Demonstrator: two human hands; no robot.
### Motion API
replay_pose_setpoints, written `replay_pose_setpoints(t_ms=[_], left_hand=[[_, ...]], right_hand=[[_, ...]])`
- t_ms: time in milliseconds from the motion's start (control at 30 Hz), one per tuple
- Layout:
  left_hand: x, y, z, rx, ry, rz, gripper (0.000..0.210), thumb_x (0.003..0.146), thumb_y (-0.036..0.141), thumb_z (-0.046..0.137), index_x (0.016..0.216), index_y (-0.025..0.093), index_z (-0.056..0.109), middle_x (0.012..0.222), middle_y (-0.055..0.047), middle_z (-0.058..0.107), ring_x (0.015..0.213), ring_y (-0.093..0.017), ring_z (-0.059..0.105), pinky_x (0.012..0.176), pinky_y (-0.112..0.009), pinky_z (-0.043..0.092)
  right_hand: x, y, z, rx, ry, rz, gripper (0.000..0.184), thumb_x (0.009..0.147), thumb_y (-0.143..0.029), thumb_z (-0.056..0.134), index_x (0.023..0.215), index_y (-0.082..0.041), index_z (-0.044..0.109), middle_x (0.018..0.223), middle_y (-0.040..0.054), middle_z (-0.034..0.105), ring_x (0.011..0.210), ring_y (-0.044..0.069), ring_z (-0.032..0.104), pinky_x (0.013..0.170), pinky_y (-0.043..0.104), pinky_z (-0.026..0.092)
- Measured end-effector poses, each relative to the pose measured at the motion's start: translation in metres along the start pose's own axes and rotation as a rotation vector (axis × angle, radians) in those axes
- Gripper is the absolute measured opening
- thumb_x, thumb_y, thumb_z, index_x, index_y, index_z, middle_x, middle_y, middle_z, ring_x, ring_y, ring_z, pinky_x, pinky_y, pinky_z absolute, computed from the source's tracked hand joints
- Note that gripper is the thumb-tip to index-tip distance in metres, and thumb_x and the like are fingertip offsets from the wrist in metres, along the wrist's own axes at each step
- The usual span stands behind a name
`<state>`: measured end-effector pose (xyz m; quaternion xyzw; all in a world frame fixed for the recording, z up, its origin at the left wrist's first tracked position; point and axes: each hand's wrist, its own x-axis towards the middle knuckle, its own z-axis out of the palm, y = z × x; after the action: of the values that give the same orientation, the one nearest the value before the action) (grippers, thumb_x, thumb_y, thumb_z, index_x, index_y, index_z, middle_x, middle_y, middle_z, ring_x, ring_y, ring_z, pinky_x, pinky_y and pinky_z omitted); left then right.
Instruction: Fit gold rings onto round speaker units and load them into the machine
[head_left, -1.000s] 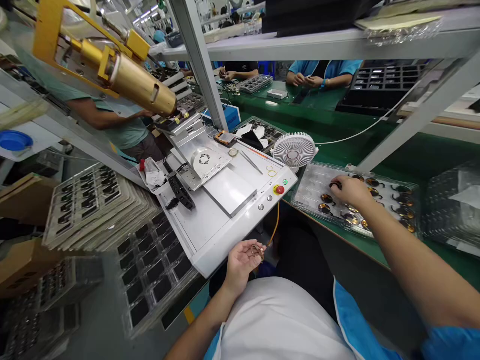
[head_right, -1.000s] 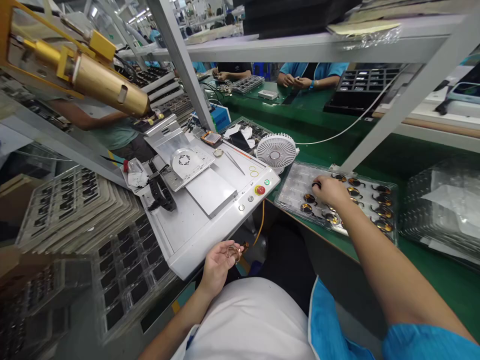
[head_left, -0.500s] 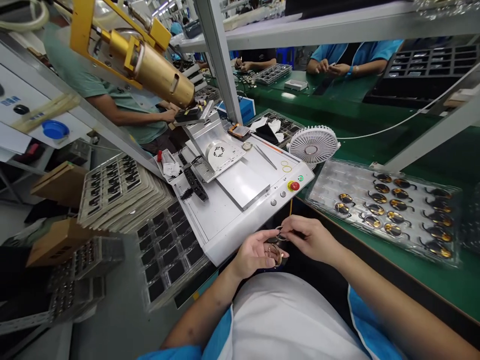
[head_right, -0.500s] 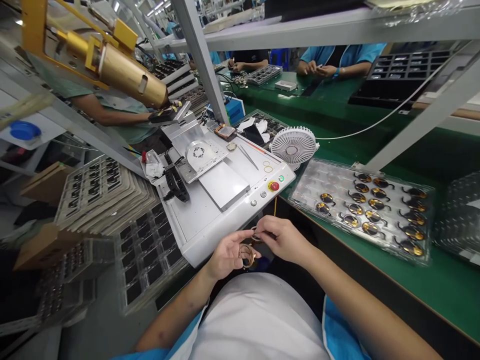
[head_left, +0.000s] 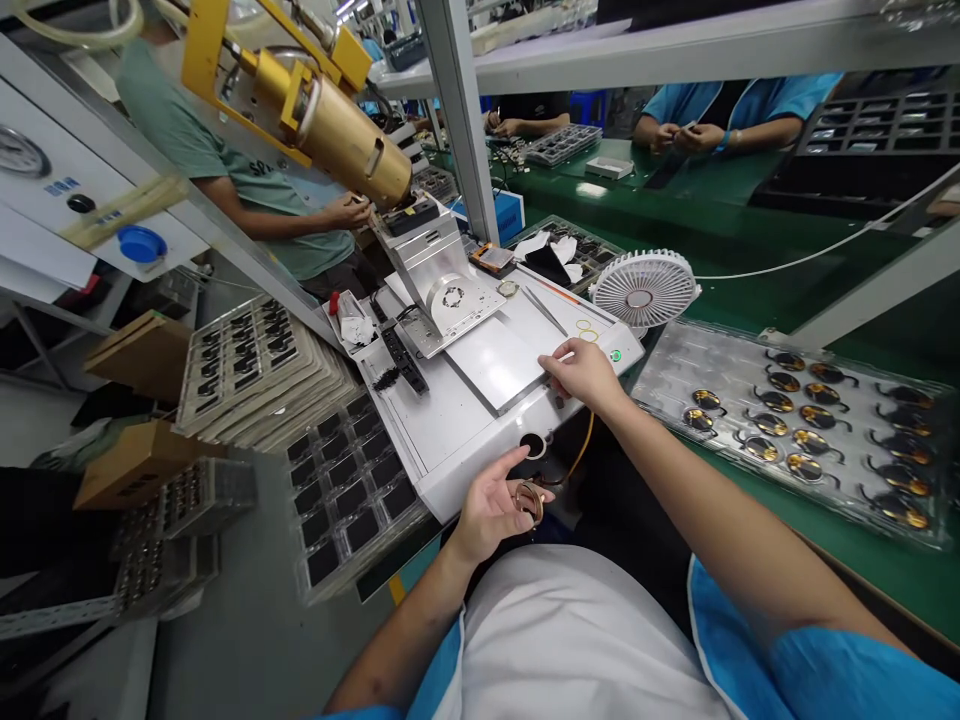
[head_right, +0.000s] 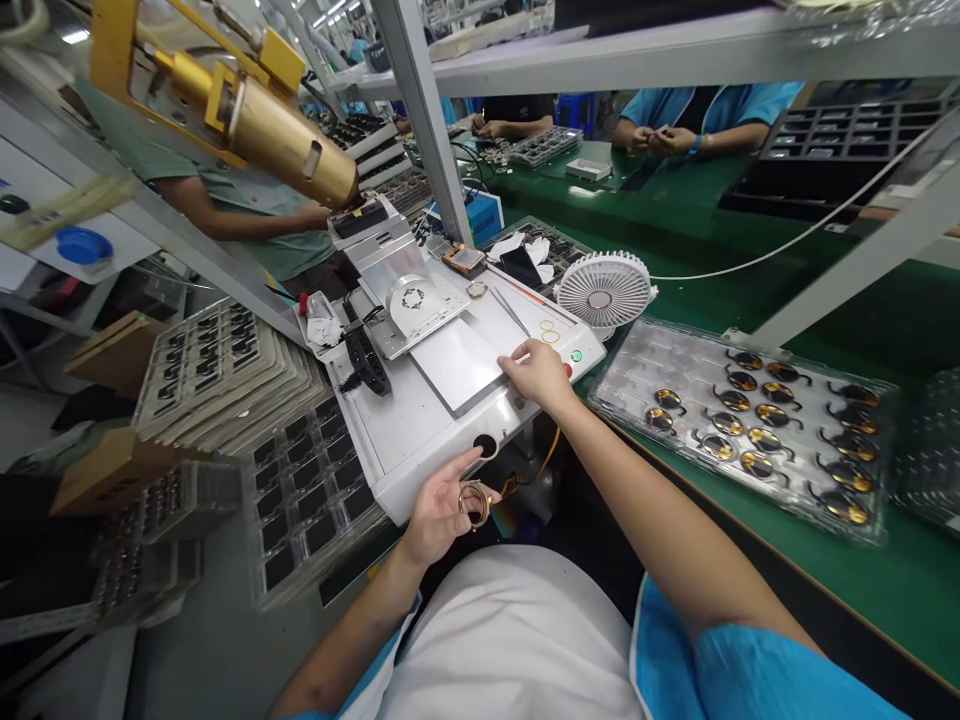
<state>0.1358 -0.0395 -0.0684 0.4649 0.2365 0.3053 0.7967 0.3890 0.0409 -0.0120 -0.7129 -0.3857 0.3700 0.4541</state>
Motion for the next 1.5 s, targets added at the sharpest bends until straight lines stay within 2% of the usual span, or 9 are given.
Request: replay_pose_setpoints(t_ms=[133, 267, 400, 700, 867, 1133, 1300, 1400, 1500], left_hand=[[-0.009, -0.001, 0.000, 0.231, 0.040, 0.096, 0.108, 0.070, 0.042, 0.095, 0.159, 0.021, 0.039, 0.137, -0.024, 0.067, 0.100, -0.027, 0.076, 0.080, -0.036, 0.062], [-0.006, -0.008, 0.008, 0.677, 0.026, 0.290, 0.109, 0.076, 0.034, 0.091, 0.164, 0.033, 0.026, 0.173, -0.023, 0.020, 0.110, -0.030, 0.075, 0.086, -0.042, 0.067], [0.005, -0.016, 0.016, 1.056, -0.099, 0.330, 0.119, 0.077, 0.033, 0.089, 0.168, 0.031, 0.011, 0.173, -0.021, 0.021, 0.131, -0.039, 0.065, 0.105, -0.056, 0.061], [0.007, -0.011, 0.014, 0.535, -0.081, 0.333, 0.091, 0.067, 0.027, 0.098, 0.146, 0.027, 0.052, 0.174, -0.026, 0.013, 0.104, -0.031, 0.079, 0.087, -0.042, 0.068], [0.005, -0.010, 0.007, 0.841, -0.109, 0.412, 0.092, 0.073, 0.027, 0.093, 0.152, 0.027, 0.046, 0.169, -0.027, 0.031, 0.102, -0.030, 0.079, 0.089, -0.045, 0.067], [0.007, 0.001, 0.008, 1.127, -0.209, 0.432, 0.083, 0.084, 0.026, 0.081, 0.156, 0.025, 0.040, 0.163, -0.022, 0.045, 0.140, -0.040, 0.058, 0.108, -0.053, 0.057], [0.007, 0.000, 0.003, 0.837, -0.193, 0.395, 0.093, 0.074, 0.028, 0.091, 0.153, 0.028, 0.042, 0.162, -0.025, 0.044, 0.106, -0.029, 0.077, 0.092, -0.045, 0.065], [0.007, -0.002, 0.000, 0.587, -0.120, 0.383, 0.090, 0.070, 0.024, 0.095, 0.147, 0.027, 0.049, 0.161, -0.024, 0.045, 0.108, -0.029, 0.077, 0.091, -0.041, 0.064], [0.010, -0.004, -0.002, 0.304, 0.021, 0.365, 0.068, 0.076, 0.025, 0.091, 0.136, 0.025, 0.059, 0.141, -0.017, 0.066, 0.116, -0.028, 0.074, 0.097, -0.040, 0.061]], right_hand=[[-0.037, 0.020, 0.000, 0.003, 0.067, -0.114, 0.028, 0.086, -0.042, 0.076, 0.087, -0.023, 0.054, 0.051, -0.0046, 0.058, 0.046, 0.017, 0.058, 0.052, 0.028, 0.045], [-0.095, 0.046, 0.016, 0.251, -0.224, -0.157, 0.040, 0.086, -0.056, 0.074, 0.101, -0.018, 0.071, 0.089, 0.0087, 0.077, 0.076, 0.024, 0.073, 0.067, 0.034, 0.059], [-0.122, 0.055, 0.028, 0.475, -0.167, -0.068, 0.055, 0.079, -0.054, 0.085, 0.119, -0.020, 0.074, 0.112, 0.0111, 0.078, 0.101, 0.028, 0.075, 0.087, 0.039, 0.062], [-0.112, 0.043, 0.002, 0.569, -0.271, 0.079, 0.043, 0.071, -0.056, 0.091, 0.087, -0.018, 0.080, 0.068, 0.0047, 0.073, 0.060, 0.018, 0.069, 0.060, 0.030, 0.061], [-0.112, 0.046, 0.003, 0.527, -0.224, 0.085, 0.044, 0.065, -0.053, 0.095, 0.083, -0.017, 0.077, 0.066, 0.0036, 0.071, 0.056, 0.017, 0.067, 0.054, 0.028, 0.061], [-0.112, 0.049, 0.000, 0.589, -0.335, 0.129, 0.050, 0.054, -0.051, 0.101, 0.078, -0.015, 0.075, 0.068, 0.0042, 0.074, 0.060, 0.019, 0.073, 0.059, 0.028, 0.064], [-0.114, 0.052, 0.002, 0.657, -0.346, 0.177, 0.052, 0.060, -0.055, 0.099, 0.078, -0.014, 0.071, 0.068, 0.0069, 0.074, 0.059, 0.019, 0.073, 0.058, 0.027, 0.062], [-0.115, 0.051, 0.001, 0.718, -0.336, 0.237, 0.052, 0.055, -0.050, 0.102, 0.074, -0.015, 0.068, 0.063, 0.0044, 0.071, 0.058, 0.017, 0.071, 0.056, 0.023, 0.060], [-0.116, 0.047, 0.001, 0.733, -0.333, 0.259, 0.049, 0.050, -0.042, 0.104, 0.069, -0.016, 0.067, 0.065, 0.0008, 0.069, 0.057, 0.012, 0.065, 0.054, 0.019, 0.057]])
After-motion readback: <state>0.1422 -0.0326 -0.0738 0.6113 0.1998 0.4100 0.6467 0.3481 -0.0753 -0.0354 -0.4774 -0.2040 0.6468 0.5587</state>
